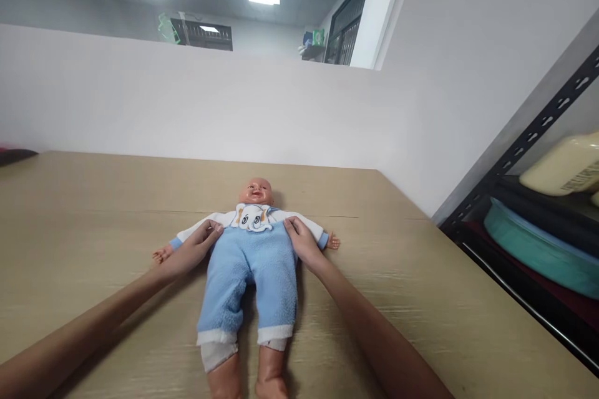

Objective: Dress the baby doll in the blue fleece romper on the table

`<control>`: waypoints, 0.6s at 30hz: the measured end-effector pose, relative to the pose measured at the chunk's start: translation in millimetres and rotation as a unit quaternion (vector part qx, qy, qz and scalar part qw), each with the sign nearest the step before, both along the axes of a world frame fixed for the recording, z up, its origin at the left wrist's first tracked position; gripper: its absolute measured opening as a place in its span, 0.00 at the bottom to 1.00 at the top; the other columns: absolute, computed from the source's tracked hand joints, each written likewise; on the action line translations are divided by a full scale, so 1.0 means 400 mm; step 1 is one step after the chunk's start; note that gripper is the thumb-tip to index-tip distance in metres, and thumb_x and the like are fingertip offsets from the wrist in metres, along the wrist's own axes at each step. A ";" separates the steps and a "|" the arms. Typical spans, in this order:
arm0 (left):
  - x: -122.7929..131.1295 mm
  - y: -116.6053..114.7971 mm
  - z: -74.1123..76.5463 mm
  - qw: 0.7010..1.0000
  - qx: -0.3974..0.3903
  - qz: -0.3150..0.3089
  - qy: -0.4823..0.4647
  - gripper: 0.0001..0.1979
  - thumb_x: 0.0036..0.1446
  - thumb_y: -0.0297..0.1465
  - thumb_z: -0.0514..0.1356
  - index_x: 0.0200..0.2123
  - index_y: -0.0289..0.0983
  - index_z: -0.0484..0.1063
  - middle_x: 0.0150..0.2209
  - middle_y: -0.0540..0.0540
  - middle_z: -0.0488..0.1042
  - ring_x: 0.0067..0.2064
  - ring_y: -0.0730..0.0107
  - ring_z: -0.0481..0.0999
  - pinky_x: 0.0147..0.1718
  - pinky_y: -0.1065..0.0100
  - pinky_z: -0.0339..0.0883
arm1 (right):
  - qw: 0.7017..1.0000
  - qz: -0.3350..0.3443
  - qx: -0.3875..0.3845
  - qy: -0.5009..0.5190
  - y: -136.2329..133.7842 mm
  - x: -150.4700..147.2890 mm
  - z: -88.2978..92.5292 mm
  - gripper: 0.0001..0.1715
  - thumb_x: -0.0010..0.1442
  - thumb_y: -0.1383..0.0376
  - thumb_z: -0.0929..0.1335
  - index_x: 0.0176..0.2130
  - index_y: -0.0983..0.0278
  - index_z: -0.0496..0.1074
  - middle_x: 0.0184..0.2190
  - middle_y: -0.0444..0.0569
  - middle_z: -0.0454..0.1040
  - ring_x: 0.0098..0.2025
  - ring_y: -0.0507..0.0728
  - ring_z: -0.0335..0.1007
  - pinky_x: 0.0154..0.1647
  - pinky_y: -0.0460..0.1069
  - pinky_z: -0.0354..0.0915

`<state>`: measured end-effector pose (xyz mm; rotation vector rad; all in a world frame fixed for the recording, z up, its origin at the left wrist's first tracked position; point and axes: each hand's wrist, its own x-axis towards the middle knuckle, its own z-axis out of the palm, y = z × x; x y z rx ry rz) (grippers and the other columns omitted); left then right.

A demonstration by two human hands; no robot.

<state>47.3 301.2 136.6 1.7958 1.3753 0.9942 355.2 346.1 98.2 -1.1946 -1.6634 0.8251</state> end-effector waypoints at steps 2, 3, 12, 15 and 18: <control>0.007 -0.004 -0.001 0.997 0.045 0.003 0.063 0.20 0.70 0.52 0.50 0.40 0.42 0.65 0.39 0.46 0.73 0.41 0.57 0.73 0.47 0.56 0.69 | 0.999 -0.003 0.023 -0.037 -0.006 0.007 0.008 0.22 0.69 0.43 0.63 0.39 0.58 0.71 0.37 0.49 0.78 0.43 0.62 0.74 0.52 0.56 0.69; 0.009 -0.005 -0.001 0.993 0.068 0.004 0.101 0.20 0.70 0.52 0.50 0.40 0.42 0.66 0.40 0.45 0.74 0.43 0.54 0.74 0.49 0.54 0.69 | 0.998 -0.003 0.034 -0.057 -0.011 0.012 0.012 0.20 0.69 0.45 0.64 0.39 0.58 0.71 0.36 0.49 0.78 0.42 0.62 0.74 0.52 0.56 0.68; -0.022 -0.036 -0.045 0.961 0.142 -0.002 0.239 0.17 0.70 0.42 0.47 0.43 0.39 0.71 0.47 0.35 0.80 0.52 0.42 0.74 0.57 0.41 0.67 | 0.975 -0.052 0.080 -0.199 -0.076 0.077 -0.013 0.13 0.66 0.60 0.67 0.47 0.62 0.76 0.49 0.60 0.77 0.56 0.70 0.67 0.64 0.65 0.60; -0.029 -0.040 -0.067 0.964 0.144 -0.027 0.221 0.17 0.65 0.39 0.52 0.49 0.36 0.74 0.54 0.31 0.78 0.59 0.38 0.72 0.61 0.38 0.64 | 0.970 -0.038 0.078 -0.228 -0.087 0.087 -0.021 0.19 0.61 0.62 0.70 0.52 0.61 0.78 0.53 0.60 0.76 0.59 0.70 0.67 0.66 0.64 0.60; -0.017 -0.044 -0.064 0.990 0.084 -0.033 0.105 0.19 0.64 0.40 0.56 0.50 0.36 0.75 0.56 0.32 0.79 0.59 0.39 0.73 0.63 0.39 0.66 | 0.988 -0.003 0.055 -0.143 -0.085 0.067 -0.026 0.19 0.59 0.61 0.71 0.50 0.61 0.80 0.54 0.58 0.78 0.60 0.69 0.69 0.66 0.64 0.63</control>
